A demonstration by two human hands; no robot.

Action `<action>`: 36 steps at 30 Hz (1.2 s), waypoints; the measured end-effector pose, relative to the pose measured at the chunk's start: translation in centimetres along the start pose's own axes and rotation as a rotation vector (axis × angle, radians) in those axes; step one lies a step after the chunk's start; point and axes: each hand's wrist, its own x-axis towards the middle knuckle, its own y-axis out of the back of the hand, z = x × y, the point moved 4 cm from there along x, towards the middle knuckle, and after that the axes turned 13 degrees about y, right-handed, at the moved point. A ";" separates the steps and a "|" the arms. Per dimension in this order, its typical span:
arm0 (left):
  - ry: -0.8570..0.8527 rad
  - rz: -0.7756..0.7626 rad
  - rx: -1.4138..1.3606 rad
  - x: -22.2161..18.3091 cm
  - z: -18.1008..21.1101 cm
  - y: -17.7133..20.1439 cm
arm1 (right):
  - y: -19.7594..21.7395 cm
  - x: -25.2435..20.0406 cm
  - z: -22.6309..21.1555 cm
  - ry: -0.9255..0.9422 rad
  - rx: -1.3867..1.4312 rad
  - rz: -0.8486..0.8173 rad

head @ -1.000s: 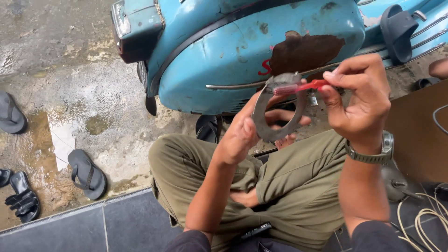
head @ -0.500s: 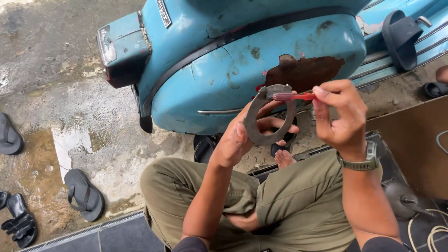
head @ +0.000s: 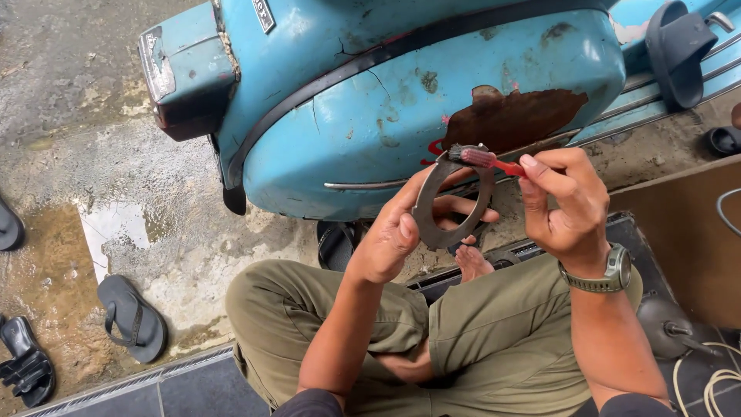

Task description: Cleaning a circular metal ring using a small brush while sitting on the floor.

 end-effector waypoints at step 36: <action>-0.025 0.011 0.014 -0.5 -0.7 -0.6 | 0.3 0.2 -1.3 -0.001 0.008 0.070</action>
